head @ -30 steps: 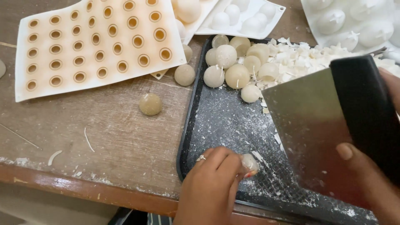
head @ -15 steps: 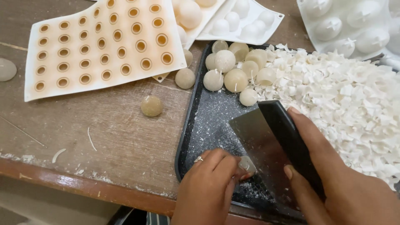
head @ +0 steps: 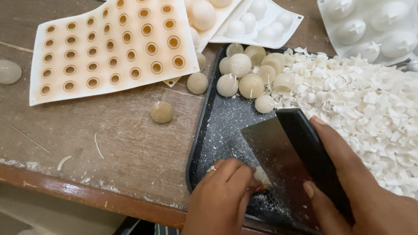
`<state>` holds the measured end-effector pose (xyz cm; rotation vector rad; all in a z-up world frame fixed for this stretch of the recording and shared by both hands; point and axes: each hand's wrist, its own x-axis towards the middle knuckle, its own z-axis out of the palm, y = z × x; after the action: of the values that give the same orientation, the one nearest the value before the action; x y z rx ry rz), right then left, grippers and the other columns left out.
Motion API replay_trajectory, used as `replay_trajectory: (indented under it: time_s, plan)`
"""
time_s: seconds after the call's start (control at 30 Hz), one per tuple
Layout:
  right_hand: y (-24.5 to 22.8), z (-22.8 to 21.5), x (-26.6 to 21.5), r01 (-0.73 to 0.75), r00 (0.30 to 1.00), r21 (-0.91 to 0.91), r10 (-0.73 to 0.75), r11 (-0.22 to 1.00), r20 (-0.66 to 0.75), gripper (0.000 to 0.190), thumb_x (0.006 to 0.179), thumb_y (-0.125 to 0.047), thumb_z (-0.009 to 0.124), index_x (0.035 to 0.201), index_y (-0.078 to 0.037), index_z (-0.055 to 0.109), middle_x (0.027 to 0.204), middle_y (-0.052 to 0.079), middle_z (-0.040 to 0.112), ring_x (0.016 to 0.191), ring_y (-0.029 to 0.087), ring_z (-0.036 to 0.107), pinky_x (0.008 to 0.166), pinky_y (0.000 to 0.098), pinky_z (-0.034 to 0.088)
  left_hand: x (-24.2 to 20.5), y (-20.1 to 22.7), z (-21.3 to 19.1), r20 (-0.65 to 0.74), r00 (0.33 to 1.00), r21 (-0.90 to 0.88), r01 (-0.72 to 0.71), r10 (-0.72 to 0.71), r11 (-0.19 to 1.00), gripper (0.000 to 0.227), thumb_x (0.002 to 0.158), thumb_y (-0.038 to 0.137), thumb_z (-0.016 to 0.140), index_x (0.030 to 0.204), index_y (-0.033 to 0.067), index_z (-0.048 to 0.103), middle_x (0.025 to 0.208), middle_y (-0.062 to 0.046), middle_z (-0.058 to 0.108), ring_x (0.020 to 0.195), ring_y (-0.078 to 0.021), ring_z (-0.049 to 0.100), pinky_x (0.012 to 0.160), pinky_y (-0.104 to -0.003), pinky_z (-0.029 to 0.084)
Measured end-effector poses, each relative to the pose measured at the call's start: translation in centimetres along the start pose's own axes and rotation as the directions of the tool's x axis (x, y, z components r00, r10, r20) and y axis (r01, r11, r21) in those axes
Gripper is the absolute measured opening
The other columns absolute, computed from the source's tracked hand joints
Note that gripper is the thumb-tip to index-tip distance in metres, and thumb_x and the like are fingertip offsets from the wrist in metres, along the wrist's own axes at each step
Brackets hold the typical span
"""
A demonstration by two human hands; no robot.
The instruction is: The recorder uses a metal bench scraper to remove excess wax and clean spherical wax pieces on a tray filled with wax shavings.
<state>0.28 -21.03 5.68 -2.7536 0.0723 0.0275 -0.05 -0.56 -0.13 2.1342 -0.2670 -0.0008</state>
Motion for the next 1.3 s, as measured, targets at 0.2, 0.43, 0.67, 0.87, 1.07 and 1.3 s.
replay_trajectory:
  time_s: [0.2, 0.43, 0.67, 0.87, 1.07, 1.3]
  plan:
    - [-0.3, 0.1, 0.1, 0.137, 0.988, -0.059, -0.141, 0.989, -0.063, 0.085, 0.078, -0.016, 0.075, 0.159, -0.025, 0.051, 0.124, 0.004, 0.076, 0.099, 0.014, 0.077, 0.085, 0.0295, 0.057, 0.0, -0.3, 0.2, -0.039, 0.997, 0.006, -0.061, 0.061, 0.998, 0.020, 0.074, -0.006, 0.072, 0.089, 0.0034, 0.063, 0.092, -0.011, 0.063, 0.092, -0.0334, 0.067, 0.076, -0.045, 0.052]
    - [-2.3, -0.2, 1.0, -0.072, 0.993, -0.211, 0.090, 0.975, 0.081, 0.091, 0.078, -0.020, 0.077, 0.161, -0.035, 0.042, 0.120, -0.001, 0.079, 0.096, 0.012, 0.077, 0.085, 0.0279, 0.060, 0.1, -0.5, 0.5, -0.014, 1.000, -0.037, -0.010, 0.010, 0.999, 0.015, 0.075, -0.007, 0.069, 0.085, 0.0025, 0.063, 0.087, -0.011, 0.062, 0.088, -0.0320, 0.069, 0.073, -0.044, 0.055]
    - [-2.1, 1.7, -0.1, 0.078, 0.988, 0.101, -0.064, 0.992, -0.138, 0.080, 0.079, -0.002, 0.071, 0.154, -0.021, 0.052, 0.115, 0.008, 0.077, 0.102, 0.015, 0.077, 0.094, 0.0303, 0.055, 0.1, -0.6, 0.6, -0.041, 0.999, -0.008, -0.032, 0.032, 0.999, 0.011, 0.078, -0.002, 0.068, 0.087, 0.0047, 0.067, 0.088, -0.012, 0.063, 0.091, -0.0312, 0.071, 0.074, -0.043, 0.056]
    - [-2.6, 2.1, -0.1, 0.182, 0.970, 0.086, -0.165, 0.979, -0.176, 0.077, 0.077, 0.003, 0.068, 0.151, -0.010, 0.049, 0.117, 0.015, 0.075, 0.103, 0.018, 0.075, 0.095, 0.0311, 0.052, 0.2, -0.5, 0.2, 0.001, 1.000, -0.049, -0.012, 0.012, 0.999, 0.004, 0.082, 0.006, 0.071, 0.086, 0.0070, 0.070, 0.088, -0.010, 0.064, 0.091, -0.0293, 0.070, 0.075, -0.041, 0.056]
    - [2.7, 6.3, 1.9, 0.427, 0.904, 0.237, -0.412, 0.872, -0.114, 0.072, 0.081, 0.010, 0.056, 0.150, -0.002, 0.039, 0.123, 0.026, 0.068, 0.108, 0.030, 0.070, 0.105, 0.0347, 0.049, 0.2, -1.1, 0.7, -0.041, 0.996, -0.020, -0.085, 0.084, 0.996, 0.006, 0.085, 0.015, 0.070, 0.086, 0.0092, 0.071, 0.088, -0.010, 0.065, 0.091, -0.0303, 0.069, 0.076, -0.042, 0.056]
    - [4.6, 7.9, 1.8, 0.342, 0.931, 0.187, -0.359, 0.921, 0.068, 0.075, 0.086, 0.003, 0.061, 0.156, -0.007, 0.038, 0.119, 0.021, 0.071, 0.102, 0.022, 0.072, 0.098, 0.0302, 0.053, 0.2, -1.7, 0.9, -0.063, 0.991, -0.050, -0.119, 0.115, 0.992, 0.010, 0.085, 0.018, 0.071, 0.088, 0.0083, 0.071, 0.087, -0.010, 0.064, 0.089, -0.0305, 0.071, 0.076, -0.041, 0.058]
